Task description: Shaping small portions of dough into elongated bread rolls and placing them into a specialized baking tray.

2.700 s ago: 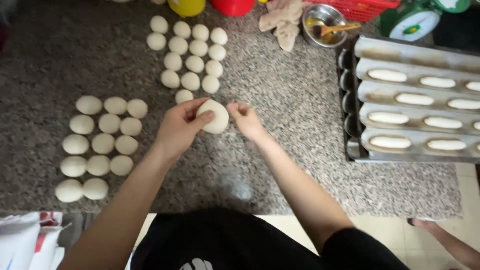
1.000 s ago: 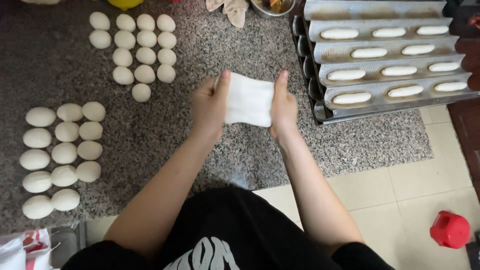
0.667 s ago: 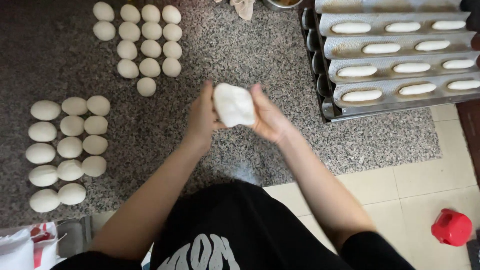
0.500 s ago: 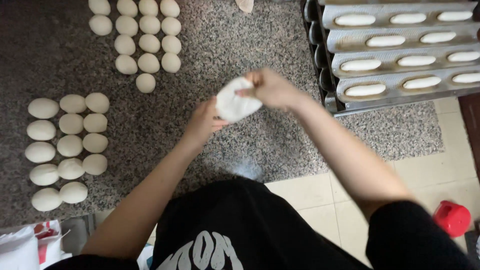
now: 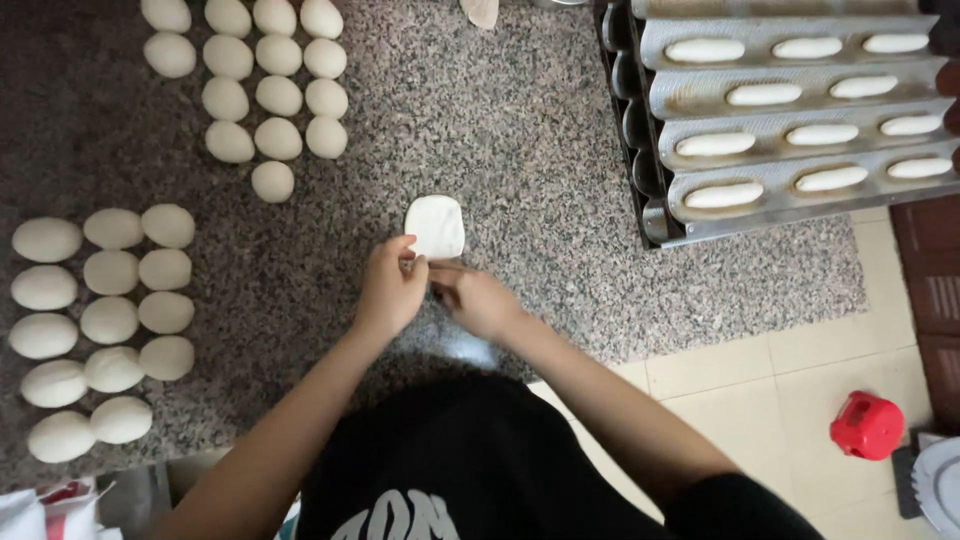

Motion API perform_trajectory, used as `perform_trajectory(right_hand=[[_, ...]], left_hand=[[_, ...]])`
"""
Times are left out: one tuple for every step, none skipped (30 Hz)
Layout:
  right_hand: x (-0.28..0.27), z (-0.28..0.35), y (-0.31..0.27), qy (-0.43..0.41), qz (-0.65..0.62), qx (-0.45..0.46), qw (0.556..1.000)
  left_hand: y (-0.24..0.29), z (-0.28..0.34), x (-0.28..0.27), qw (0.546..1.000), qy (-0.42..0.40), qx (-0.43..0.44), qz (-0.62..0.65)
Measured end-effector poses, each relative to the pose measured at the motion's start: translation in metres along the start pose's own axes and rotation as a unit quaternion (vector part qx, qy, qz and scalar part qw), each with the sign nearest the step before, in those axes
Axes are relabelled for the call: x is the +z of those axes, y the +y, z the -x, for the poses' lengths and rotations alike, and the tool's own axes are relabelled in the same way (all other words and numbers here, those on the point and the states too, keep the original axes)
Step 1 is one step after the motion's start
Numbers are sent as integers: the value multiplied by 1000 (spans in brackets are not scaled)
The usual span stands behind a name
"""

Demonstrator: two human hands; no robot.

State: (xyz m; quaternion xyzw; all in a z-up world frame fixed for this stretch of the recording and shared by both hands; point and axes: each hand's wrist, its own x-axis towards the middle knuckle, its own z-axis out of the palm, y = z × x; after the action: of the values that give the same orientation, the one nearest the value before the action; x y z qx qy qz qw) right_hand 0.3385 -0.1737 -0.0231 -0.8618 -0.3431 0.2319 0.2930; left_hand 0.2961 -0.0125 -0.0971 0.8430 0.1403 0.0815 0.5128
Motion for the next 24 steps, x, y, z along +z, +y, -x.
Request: perform_trajectory(right_hand=[[3,0,13,-3,1,-1,1000],[10,3,25,43,-4,-2,999],[16,6,37,90,-9,-2,996],[12,-1,42,87,-10,-1,996],[8,-8,47,134,12,29,990],[6,-16,49,181,32,60,981],[1,-27,47,180,29,60,981],[-5,-38,45,186,57,72,978],[-10,-48,43,192,85,85,974],[-8,-55,41,193,83,86,974],[-7,-62,40,164,158,93,969],[-5,-69,39,132,231,100,959],[3,-67,43,132,230,102,959],[12,-67,46,141,288,92,943],[21,-68,49,150,345,82,923],[27,-60,47,149,343,84,923],[34,-53,46,146,353,77,921],[41,-43,44,140,363,69,919],[50,-39,49,137,361,71,920],[57,-37,55,145,355,66,921],[64,-34,61,153,350,60,922],[65,-36,65,154,350,61,922],[67,-38,69,172,352,59,918],[69,-39,72,189,353,56,915]], left_hand=[[8,-8,0,1000,2,-2,1],[14,-12,-2,1000,-11,-9,-12],[21,-15,-3,999,-24,-16,-25],[22,-26,1,999,-24,-18,-25],[24,-37,5,992,-5,78,-97],[25,-48,6,970,11,175,-171],[20,-58,10,970,9,173,-173],[17,-69,15,957,-24,198,-211],[13,-81,20,941,-58,223,-249],[12,-84,23,940,-60,224,-249],[11,-87,27,922,-108,197,-315],[10,-91,31,897,-155,169,-378],[15,-80,28,897,-157,169,-378],[19,-71,24,902,-150,169,-369],[23,-62,19,906,-143,170,-360],[15,-55,20,906,-146,169,-360],[8,-48,21,900,-152,190,-361],[0,-38,23,895,-160,208,-360],[-11,-33,27,895,-164,206,-359],[-21,-31,33,896,-116,243,-354],[-31,-28,39,893,-69,278,-348],[-30,-30,39,893,-68,279,-348],[-28,-32,40,872,-57,306,-377],[-27,-32,39,851,-45,331,-406]])
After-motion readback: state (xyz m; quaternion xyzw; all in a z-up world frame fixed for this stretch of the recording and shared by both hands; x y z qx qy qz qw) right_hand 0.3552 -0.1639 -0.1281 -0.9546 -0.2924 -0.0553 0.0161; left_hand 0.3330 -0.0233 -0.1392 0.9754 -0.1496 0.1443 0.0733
